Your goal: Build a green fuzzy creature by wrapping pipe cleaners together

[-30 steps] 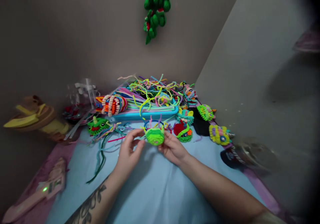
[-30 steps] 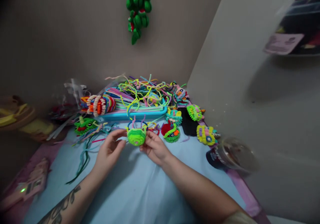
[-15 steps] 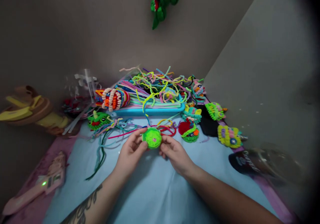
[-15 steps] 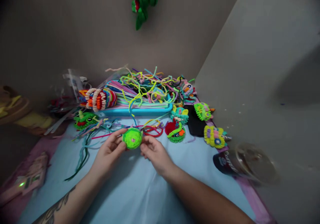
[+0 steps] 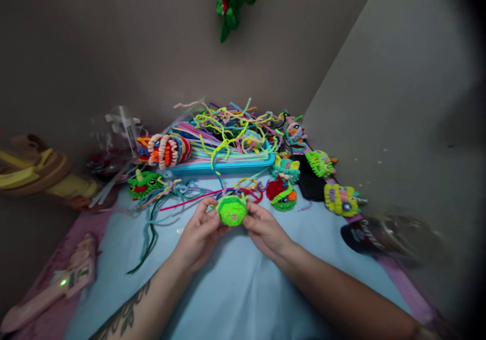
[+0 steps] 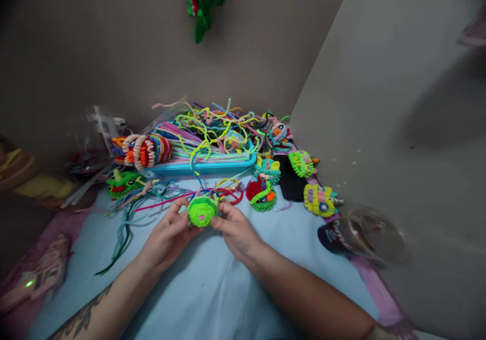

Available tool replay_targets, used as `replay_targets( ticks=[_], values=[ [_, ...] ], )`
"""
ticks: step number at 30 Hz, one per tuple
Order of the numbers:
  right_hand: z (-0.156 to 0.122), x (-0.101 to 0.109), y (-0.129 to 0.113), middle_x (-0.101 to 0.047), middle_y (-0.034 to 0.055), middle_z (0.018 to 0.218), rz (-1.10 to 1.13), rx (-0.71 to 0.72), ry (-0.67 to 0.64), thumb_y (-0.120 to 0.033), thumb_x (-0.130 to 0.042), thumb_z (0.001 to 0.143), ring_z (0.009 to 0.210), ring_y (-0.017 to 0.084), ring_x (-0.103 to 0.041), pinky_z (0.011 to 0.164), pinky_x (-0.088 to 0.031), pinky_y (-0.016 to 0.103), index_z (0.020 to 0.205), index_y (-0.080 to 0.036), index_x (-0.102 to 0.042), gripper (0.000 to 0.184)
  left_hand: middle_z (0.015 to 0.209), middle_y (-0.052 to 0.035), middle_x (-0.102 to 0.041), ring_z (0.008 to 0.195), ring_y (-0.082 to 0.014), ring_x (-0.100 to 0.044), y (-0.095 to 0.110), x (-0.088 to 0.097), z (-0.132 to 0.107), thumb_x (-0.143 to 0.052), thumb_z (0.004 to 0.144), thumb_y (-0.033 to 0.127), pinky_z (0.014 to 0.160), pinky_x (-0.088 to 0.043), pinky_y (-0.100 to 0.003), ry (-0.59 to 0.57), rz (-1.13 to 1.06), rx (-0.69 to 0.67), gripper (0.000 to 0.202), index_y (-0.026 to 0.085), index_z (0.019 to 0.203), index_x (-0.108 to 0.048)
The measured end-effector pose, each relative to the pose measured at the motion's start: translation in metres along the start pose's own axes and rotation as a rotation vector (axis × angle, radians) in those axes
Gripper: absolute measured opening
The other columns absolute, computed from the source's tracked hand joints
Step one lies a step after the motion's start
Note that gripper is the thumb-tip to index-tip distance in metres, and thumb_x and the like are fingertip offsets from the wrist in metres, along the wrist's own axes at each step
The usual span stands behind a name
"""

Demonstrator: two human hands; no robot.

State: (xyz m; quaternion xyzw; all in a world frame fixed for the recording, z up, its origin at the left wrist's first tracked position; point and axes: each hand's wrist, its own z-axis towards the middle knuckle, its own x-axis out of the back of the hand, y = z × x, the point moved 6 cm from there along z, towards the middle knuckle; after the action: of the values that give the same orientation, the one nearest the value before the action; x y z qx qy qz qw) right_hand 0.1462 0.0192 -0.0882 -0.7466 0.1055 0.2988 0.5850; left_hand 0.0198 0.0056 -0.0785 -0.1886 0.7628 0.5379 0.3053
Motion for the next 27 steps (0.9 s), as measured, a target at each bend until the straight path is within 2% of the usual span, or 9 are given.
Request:
replay_targets(
  ticks=[5, 8, 11, 21, 24, 27],
  values=[
    [-0.003, -0.013, 0.007, -0.072, 0.0056, 0.089, 0.187, -0.129, -0.103, -0.037, -0.086, 0.055, 0.094, 0.023, -0.064, 0.093, -0.044, 0.040, 0.088, -0.019, -0.068, 0.041, 0.078, 0.0015, -0.070, 0.076, -0.0142, -0.067, -0.006, -0.001, 0.001, -0.076, 0.072, 0.022, 0.075, -0.051, -0.027, 0.049, 0.026, -0.005, 0.040, 0.024, 0.098, -0.047],
    [-0.003, -0.013, 0.008, -0.073, 0.0052, 0.086, 0.205, -0.152, -0.099, -0.035, -0.088, 0.051, 0.092, 0.023, -0.065, 0.094, -0.044, 0.040, 0.085, -0.019, -0.070, 0.042, 0.082, 0.0012, -0.070, 0.078, -0.0144, -0.067, -0.008, -0.002, 0.001, -0.078, 0.068, 0.022, 0.076, -0.051, -0.026, 0.052, 0.007, 0.028, 0.043, 0.023, 0.099, -0.049],
    [-0.002, -0.011, 0.009, -0.073, 0.0052, 0.084, 0.184, -0.153, -0.096, -0.032, -0.086, 0.055, 0.089, 0.022, -0.066, 0.094, -0.044, 0.038, 0.086, -0.017, -0.071, 0.037, 0.092, -0.0012, -0.070, 0.080, -0.0150, -0.067, -0.008, -0.006, 0.000, -0.078, 0.068, 0.023, 0.077, -0.051, -0.028, 0.015, -0.003, 0.039, 0.044, 0.023, 0.101, -0.050],
    [-0.005, -0.012, 0.009, -0.073, 0.0047, 0.082, 0.215, -0.220, -0.158, -0.032, -0.086, 0.050, 0.087, 0.022, -0.066, 0.090, -0.047, 0.038, 0.084, -0.018, -0.070, 0.040, 0.085, -0.0005, -0.069, 0.075, -0.0150, -0.066, -0.013, -0.008, -0.003, -0.079, 0.067, 0.024, 0.076, -0.051, -0.029, -0.067, 0.020, 0.042, 0.045, 0.023, 0.100, -0.049],
    [-0.004, -0.012, 0.009, -0.073, 0.0060, 0.084, 0.205, -0.208, -0.160, -0.036, -0.087, 0.052, 0.088, 0.022, -0.066, 0.091, -0.046, 0.039, 0.086, -0.016, -0.070, 0.043, 0.087, -0.0003, -0.069, 0.077, -0.0151, -0.066, -0.009, -0.005, -0.002, -0.079, 0.066, 0.023, 0.075, -0.051, -0.028, -0.031, 0.007, 0.030, 0.045, 0.024, 0.102, -0.051],
    [-0.001, -0.007, 0.011, -0.073, 0.0062, 0.088, 0.209, -0.168, -0.127, -0.039, -0.083, 0.059, 0.087, 0.020, -0.066, 0.089, -0.046, 0.038, 0.089, -0.017, -0.071, 0.039, 0.090, 0.0001, -0.068, 0.080, -0.0158, -0.066, -0.005, -0.002, 0.000, -0.079, 0.066, 0.023, 0.074, -0.052, -0.029, 0.036, -0.032, 0.020, 0.045, 0.025, 0.103, -0.053]
  ],
)
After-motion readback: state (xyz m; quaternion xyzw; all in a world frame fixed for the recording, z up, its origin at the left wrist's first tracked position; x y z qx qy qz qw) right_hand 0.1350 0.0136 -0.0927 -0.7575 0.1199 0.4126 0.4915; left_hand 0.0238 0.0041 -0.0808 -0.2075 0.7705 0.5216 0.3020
